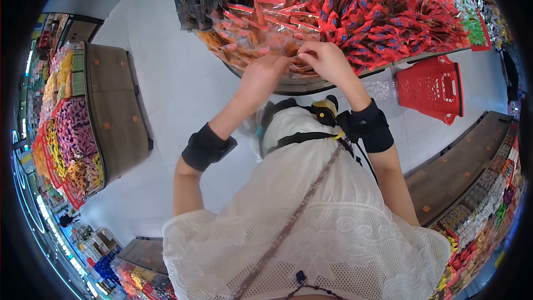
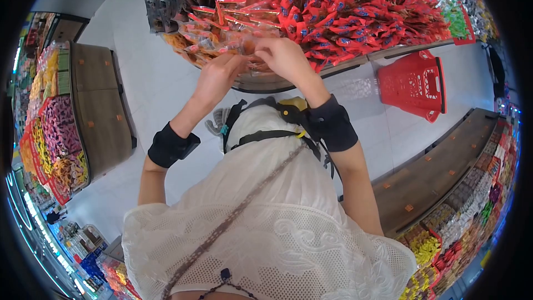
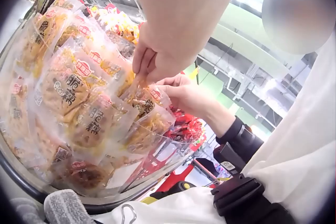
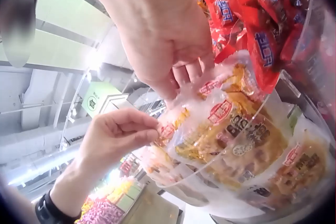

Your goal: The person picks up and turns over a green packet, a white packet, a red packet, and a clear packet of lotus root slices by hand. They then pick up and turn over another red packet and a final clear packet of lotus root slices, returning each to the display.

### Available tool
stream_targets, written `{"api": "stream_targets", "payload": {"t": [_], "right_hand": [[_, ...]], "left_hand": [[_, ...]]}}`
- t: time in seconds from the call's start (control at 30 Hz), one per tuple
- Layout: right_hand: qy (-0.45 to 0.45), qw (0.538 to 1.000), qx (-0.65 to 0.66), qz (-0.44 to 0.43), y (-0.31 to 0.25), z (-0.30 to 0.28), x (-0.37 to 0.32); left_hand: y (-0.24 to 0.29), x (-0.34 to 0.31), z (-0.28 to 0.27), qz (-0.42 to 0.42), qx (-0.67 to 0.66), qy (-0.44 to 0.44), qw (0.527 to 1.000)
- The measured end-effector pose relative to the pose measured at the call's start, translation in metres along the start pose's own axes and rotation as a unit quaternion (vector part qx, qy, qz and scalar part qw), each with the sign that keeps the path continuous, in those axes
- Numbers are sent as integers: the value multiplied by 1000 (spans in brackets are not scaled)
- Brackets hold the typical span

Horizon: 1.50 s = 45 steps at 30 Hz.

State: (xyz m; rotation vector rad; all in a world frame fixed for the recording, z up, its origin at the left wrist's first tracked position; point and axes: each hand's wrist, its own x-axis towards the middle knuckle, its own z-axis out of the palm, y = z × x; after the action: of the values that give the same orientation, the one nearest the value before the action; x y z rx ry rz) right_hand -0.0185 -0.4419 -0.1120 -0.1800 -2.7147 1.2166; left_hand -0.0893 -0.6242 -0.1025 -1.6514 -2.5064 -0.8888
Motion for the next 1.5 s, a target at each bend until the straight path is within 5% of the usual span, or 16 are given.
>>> {"api": "stream_targets", "payload": {"t": [0.07,0.23,0.33,0.7,0.8,1.1,1.33,1.5], "right_hand": [[2,996,87,29,0,-11,-8],[11,987,-154,-37,2,-30,-26],[46,979,-184,-78,6,-25,-22],[82,991,-99,-45,-4,-13,-15],[75,991,-100,-38,-3,-16,-16],[71,993,-91,-27,-1,-17,-25],[115,992,-48,-36,-11,-22,-27],[128,977,-73,-155,-20,-33,-48]], "left_hand": [[-1,-3,2,8,2,17,1000],[-2,-10,0,11,13,19,1000],[0,-9,-2,21,23,27,999],[1,-9,-1,11,15,20,1000],[5,1,-3,51,22,115,992],[-9,3,4,69,2,32,997],[-19,6,-14,75,44,76,993],[-36,-14,-51,15,34,159,987]]}}
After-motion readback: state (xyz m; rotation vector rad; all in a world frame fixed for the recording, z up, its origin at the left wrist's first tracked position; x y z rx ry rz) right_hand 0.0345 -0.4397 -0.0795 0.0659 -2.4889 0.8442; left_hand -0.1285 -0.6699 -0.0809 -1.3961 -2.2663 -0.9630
